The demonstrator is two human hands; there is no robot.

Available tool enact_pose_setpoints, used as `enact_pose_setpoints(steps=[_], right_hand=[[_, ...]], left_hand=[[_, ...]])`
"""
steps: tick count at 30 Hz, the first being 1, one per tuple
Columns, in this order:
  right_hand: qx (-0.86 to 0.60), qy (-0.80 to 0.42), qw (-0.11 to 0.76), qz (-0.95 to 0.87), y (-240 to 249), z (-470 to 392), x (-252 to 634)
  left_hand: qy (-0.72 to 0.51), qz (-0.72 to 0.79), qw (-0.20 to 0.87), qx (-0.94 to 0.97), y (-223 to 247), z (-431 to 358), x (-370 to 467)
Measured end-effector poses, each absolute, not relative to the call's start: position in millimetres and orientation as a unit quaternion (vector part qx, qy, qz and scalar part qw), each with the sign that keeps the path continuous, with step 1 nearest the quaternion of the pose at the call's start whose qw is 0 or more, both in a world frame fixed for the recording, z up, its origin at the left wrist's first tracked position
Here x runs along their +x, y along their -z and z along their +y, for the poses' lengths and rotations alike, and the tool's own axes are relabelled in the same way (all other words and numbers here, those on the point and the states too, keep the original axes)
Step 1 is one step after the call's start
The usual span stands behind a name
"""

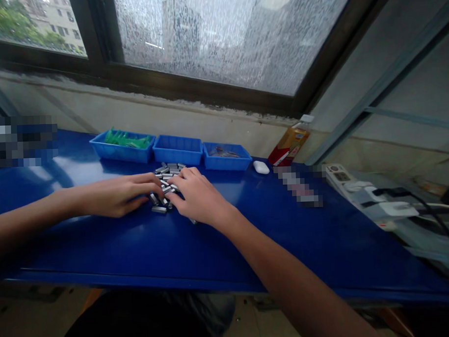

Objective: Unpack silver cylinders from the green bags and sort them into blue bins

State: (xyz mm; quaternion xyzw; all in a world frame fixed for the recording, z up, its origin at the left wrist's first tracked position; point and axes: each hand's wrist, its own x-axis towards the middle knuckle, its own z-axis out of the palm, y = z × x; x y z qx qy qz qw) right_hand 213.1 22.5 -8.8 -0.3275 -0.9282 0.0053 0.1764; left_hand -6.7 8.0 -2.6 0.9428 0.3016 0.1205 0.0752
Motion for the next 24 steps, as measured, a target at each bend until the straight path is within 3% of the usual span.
enact_pose_setpoints(steps=[7,16,24], right_hand=[[-0.295,-0.019,0.202,-0.934,8.0,18.0,208.9],[-0.272,-0.045,0.302,-0.913,5.3,12.0,202.8],[-0.314,-0.012,0.304,-0.899,-0.5,9.8,201.7]], left_hand=[[-0.131,0.327,0.144,0.925,10.3,12.6,-5.2],[-0.326,0.368,0.202,0.847,10.0,3.7,6.2],[-0.356,0.365,0.239,0.827,9.7,1.0,9.5]])
